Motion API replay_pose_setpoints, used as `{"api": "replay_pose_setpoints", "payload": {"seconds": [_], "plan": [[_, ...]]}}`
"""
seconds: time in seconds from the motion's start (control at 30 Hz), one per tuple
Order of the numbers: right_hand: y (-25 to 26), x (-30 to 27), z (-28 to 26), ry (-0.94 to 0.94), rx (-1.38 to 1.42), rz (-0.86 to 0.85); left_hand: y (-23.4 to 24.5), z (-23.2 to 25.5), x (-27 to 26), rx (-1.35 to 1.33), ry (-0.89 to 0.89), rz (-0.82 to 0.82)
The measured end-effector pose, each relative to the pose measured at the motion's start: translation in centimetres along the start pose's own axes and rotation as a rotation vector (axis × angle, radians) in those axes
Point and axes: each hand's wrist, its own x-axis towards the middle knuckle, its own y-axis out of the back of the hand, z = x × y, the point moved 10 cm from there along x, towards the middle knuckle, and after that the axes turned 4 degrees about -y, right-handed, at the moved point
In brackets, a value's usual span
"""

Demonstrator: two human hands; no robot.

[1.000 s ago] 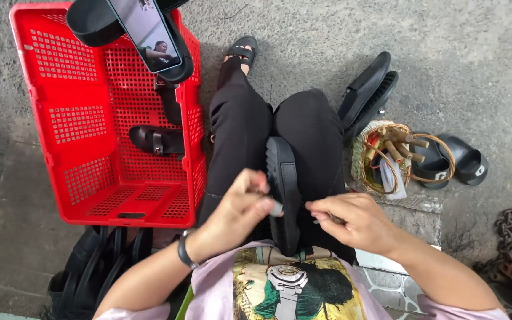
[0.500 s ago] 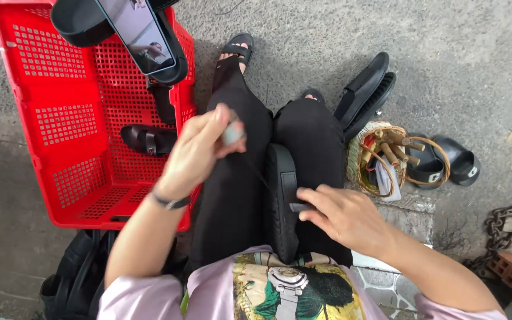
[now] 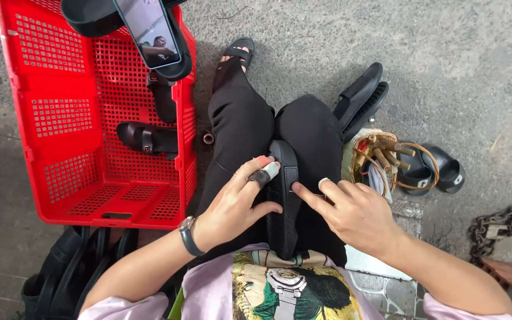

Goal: Hand-stitching the sole of a black sandal to repair it using a needle and thread.

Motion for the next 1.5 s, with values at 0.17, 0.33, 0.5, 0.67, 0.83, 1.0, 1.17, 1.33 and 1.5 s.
{"api": "replay_pose_setpoints", "payload": {"seconds": [0.17, 0.33, 0.5, 0.67, 0.83, 1.0, 1.17, 1.33, 1.5], "plan": [[-2.3, 0.6, -1.1, 0.002, 0.046, 0.085, 0.2, -0.7, 0.3, -0.134, -0.062, 0.084], [-2.9, 0.8, -1.0, 0.007, 0.206, 0.111, 0.9, -0.5, -0.3, 0.114, -0.034, 0.127], [-1.9, 0.2, -0.1, -0.081, 0.278, 0.128, 1.0, -1.4, -2.2, -0.491, 0.244, 0.120], [-1.6, -0.4, 0.4, -0.136, 0.324, 0.193, -3.3, -3.1, -2.9, -1.299, 0.483, -0.036], [0.9, 0.6, 0.2, -0.138, 0.289, 0.210, -3.9, -3.9, -2.5, -0.810, 0.541, -0.106], [0.7, 0.5, 0.0, -0.107, 0.232, 0.131, -3.3, -4.1, -3.0, -0.826, 0.522, -0.115], [-0.4, -0.5, 1.2, -0.221, 0.069, -0.118, -0.2, -2.8, -1.9, -0.553, 0.430, 0.178], [1.0, -3.8, 4.2, -0.245, -0.177, -0.191, -0.1, 2.5, 0.4, 0.032, 0.045, 0.068], [0.1, -2.3, 1.5, -0.209, 0.334, -0.108, -0.2, 5.1, 0.6, 0.070, -0.206, 0.066]]}}
